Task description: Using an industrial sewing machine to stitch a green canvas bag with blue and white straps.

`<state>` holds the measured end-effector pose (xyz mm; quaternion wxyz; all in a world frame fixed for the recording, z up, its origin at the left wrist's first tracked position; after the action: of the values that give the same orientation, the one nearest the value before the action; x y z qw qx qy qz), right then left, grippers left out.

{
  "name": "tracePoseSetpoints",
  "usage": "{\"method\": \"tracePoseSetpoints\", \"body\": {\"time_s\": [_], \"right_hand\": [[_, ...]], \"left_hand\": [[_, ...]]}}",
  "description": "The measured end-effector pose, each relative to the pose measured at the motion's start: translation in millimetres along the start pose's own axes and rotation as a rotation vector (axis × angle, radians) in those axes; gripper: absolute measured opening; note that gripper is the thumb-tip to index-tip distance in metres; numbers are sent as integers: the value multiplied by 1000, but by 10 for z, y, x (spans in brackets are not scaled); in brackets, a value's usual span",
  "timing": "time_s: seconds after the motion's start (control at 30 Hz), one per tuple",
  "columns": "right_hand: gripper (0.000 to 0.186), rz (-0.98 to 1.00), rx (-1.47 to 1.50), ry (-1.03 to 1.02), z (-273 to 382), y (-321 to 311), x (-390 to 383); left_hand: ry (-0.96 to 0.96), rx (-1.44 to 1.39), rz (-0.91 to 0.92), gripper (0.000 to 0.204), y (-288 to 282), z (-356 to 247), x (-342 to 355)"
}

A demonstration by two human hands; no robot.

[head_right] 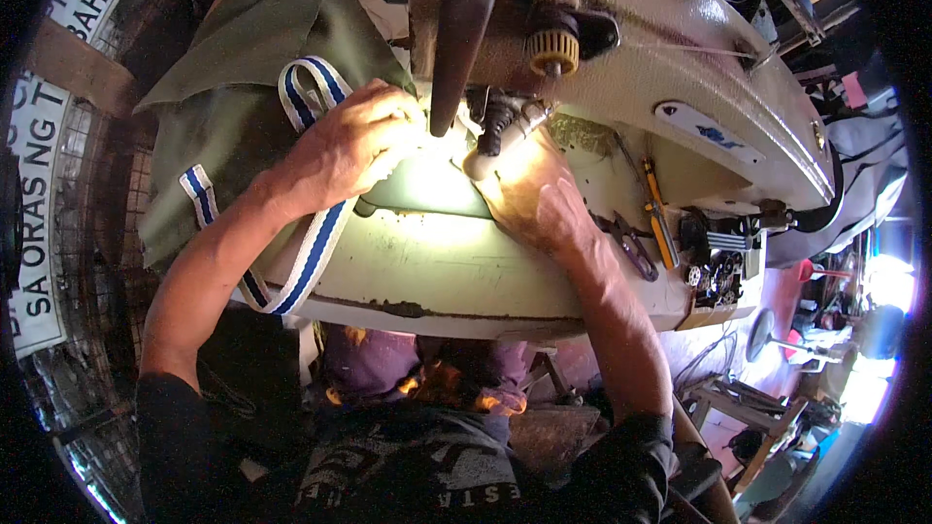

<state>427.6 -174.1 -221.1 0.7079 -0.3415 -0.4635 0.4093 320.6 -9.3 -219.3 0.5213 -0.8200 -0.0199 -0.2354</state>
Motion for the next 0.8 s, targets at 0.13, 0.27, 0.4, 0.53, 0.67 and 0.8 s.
{"method": "tracePoseSetpoints", "body": {"time_s": [0.13, 0.27, 0.4, 0.53, 0.67, 0.8], "right_hand": [[26, -114, -6, 219, 160, -139, -275], [12, -271, 64, 281, 372, -170, -468], [10, -345, 193, 344, 506, -92, -548], [16, -446, 395, 558, 556, -47, -547], [24, -479, 1069, 698, 529, 157, -300], [18, -529, 1940, 677, 446, 503, 51]], "left_hand": [[-101, -147, -33, 18, 7, 12, 26], [-123, 3, -169, 29, -23, -30, 88], [-186, 152, -208, 19, 5, -85, 221], [-234, 112, -135, 10, -29, -183, 209], [-109, 238, -214, 5, -134, -490, -4], [-65, 356, -146, 5, -168, -558, -50]]}}
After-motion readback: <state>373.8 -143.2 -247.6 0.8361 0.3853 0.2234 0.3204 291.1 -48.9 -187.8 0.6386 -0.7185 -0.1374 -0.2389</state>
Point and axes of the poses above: each hand's wrist, its own x-axis towards the middle knuckle, its own y-axis out of the palm, z = x × y, the point moved 4 cm from there along x, towards the middle knuckle, and after that the axes turned 2 degrees about -x, right-handed, at the moved point
